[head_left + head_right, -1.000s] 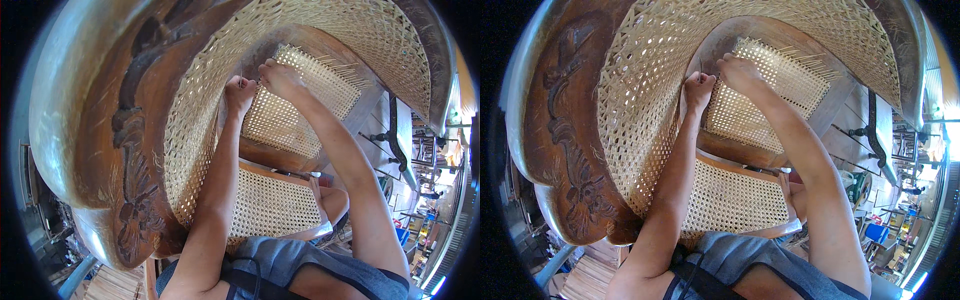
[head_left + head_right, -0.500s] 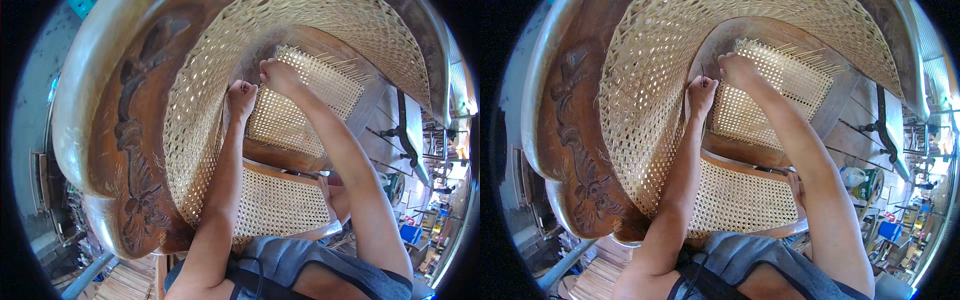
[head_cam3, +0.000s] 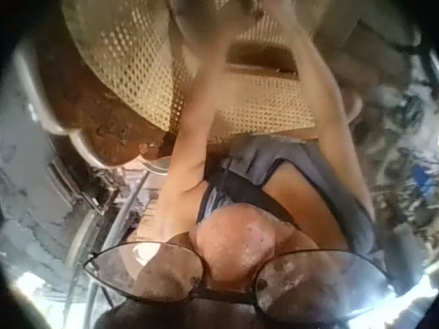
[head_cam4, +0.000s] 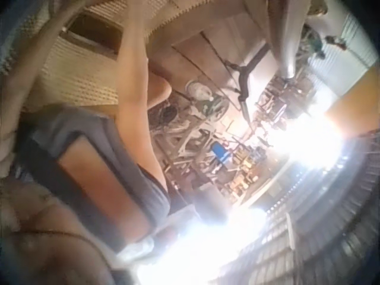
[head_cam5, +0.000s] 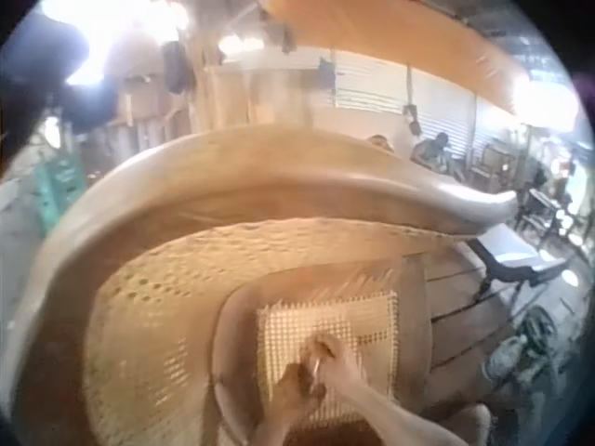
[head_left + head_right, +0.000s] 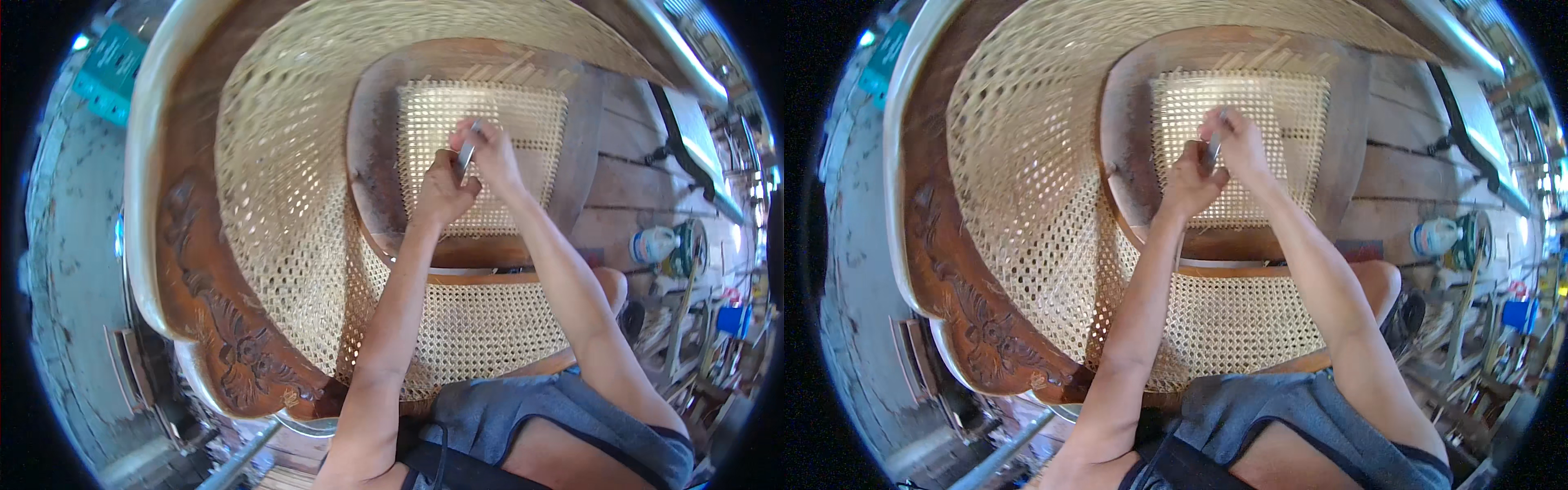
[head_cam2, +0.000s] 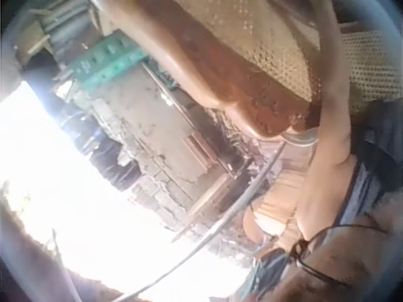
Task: Repairing or weaving a rattan chair back using natural fibers and cutting tools.
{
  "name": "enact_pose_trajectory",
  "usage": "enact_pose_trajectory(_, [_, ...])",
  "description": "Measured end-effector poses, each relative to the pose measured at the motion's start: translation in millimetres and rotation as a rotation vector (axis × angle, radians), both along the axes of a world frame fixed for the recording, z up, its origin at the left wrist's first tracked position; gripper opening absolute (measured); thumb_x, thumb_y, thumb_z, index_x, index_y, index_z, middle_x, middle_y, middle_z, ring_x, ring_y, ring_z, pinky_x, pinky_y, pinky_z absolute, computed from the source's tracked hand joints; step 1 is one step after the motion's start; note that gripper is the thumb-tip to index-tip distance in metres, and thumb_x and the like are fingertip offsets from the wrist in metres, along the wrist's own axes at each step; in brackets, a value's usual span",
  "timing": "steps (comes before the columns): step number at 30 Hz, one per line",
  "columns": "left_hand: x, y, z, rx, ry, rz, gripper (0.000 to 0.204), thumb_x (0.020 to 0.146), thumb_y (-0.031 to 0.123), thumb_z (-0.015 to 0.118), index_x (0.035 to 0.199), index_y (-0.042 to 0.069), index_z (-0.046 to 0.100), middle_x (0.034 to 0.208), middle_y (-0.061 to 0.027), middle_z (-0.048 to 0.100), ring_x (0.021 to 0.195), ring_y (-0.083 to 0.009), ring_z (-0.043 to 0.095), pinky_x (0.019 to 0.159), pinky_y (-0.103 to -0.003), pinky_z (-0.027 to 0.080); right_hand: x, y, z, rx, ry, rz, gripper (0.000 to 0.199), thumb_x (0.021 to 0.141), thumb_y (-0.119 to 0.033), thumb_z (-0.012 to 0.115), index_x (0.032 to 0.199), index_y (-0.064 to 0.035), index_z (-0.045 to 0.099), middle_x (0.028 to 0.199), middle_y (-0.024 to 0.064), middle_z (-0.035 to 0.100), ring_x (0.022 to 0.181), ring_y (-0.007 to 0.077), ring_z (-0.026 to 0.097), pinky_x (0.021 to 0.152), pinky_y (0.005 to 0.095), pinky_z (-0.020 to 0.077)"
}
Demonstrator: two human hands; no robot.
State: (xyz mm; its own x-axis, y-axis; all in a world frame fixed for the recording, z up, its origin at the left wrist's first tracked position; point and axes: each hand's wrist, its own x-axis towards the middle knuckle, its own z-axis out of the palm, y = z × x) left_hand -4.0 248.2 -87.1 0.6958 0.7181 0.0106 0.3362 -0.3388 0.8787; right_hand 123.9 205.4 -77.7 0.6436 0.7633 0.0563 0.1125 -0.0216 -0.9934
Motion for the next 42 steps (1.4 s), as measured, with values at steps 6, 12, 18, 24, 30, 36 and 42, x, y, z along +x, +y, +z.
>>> enact_pose_trajectory(6, [-15, 8, 12, -0.556, -0.368, -0.043, 0.022, 0.093, -0.004, 0.05, 0.112, -0.004, 0.061, 0.096, -0.0117, 0.07, 0.076, -0.0142, 0.066, 0.075, -0.027, 0.055, 31, -59, 49, 0.04, 0.442, -0.107, 0.025, 0.099, -0.026, 0.055, 0.116, -0.008, 0.058, 0.076, 0.0009, 0.058, 0.051, 0.0045, 0.049, 0.044, 0.0245, 0.0426])
enact_pose_trajectory(12, [-20, -14, 43, -0.386, -0.344, -0.224, 0.015, 0.095, 0.011, 0.06, 0.1, -0.001, 0.068, 0.087, -0.0063, 0.071, 0.077, -0.011, 0.066, 0.074, -0.026, 0.053, -11, -86, 54, -0.195, -0.057, 0.184, 0.022, 0.094, -0.024, 0.062, 0.107, -0.0064, 0.067, 0.065, 0.0029, 0.059, 0.048, 0.0041, 0.05, 0.039, 0.0235, 0.0382])
enact_pose_trajectory(18, [-51, -22, 84, -0.581, -0.024, -0.225, 0.016, 0.094, 0.017, 0.064, 0.099, 0.002, 0.068, 0.081, -0.0032, 0.069, 0.061, -0.0064, 0.06, 0.055, -0.02, 0.049, 28, -111, 74, -0.04, -0.259, -0.112, 0.021, 0.093, -0.023, 0.065, 0.089, -0.0024, 0.065, 0.071, 0.0019, 0.061, 0.047, 0.0038, 0.048, 0.042, 0.0237, 0.0389])
enact_pose_trajectory(24, [-67, -15, 103, -0.631, 0.034, -0.249, 0.018, 0.093, 0.02, 0.066, 0.1, 0.003, 0.068, 0.083, -0.0036, 0.07, 0.056, -0.004, 0.055, 0.047, -0.017, 0.043, 70, -129, 82, 0.015, -0.074, -0.148, 0.023, 0.094, -0.024, 0.064, 0.092, -0.0011, 0.064, 0.073, 0.0027, 0.062, 0.047, 0.0046, 0.047, 0.041, 0.0235, 0.0378])
enact_pose_trajectory(30, [-77, -23, 109, -0.627, -0.025, -0.293, 0.019, 0.092, 0.015, 0.067, 0.107, 0.004, 0.067, 0.083, -0.0004, 0.067, 0.056, -0.0027, 0.053, 0.044, -0.015, 0.039, 74, -142, 82, 0.124, 0.003, -0.161, 0.026, 0.092, -0.024, 0.066, 0.09, 0.001, 0.063, 0.075, 0.0041, 0.063, 0.047, 0.0051, 0.048, 0.04, 0.0239, 0.0391])
enact_pose_trajectory(36, [-89, -31, 124, -0.597, 0.036, -0.361, 0.021, 0.092, 0.009, 0.063, 0.113, 0.003, 0.066, 0.077, 0.0041, 0.06, 0.055, -0.0015, 0.049, 0.043, -0.016, 0.036, 61, -187, 107, 0.235, 0.146, -0.136, 0.022, 0.092, -0.023, 0.067, 0.092, -0.0009, 0.063, 0.079, 0.0054, 0.065, 0.047, 0.0049, 0.048, 0.041, 0.0214, 0.0389])
enact_pose_trajectory(42, [-71, -46, 132, -0.58, 0.121, -0.494, 0.022, 0.092, 0.014, 0.065, 0.112, 0.006, 0.068, 0.083, 0.0038, 0.063, 0.064, -0.0021, 0.053, 0.054, -0.017, 0.044, 61, -241, 134, 0.3, 0.154, -0.137, 0.022, 0.09, -0.024, 0.07, 0.093, -0.0031, 0.063, 0.08, 0.0065, 0.066, 0.047, 0.0053, 0.049, 0.041, 0.0209, 0.0401])
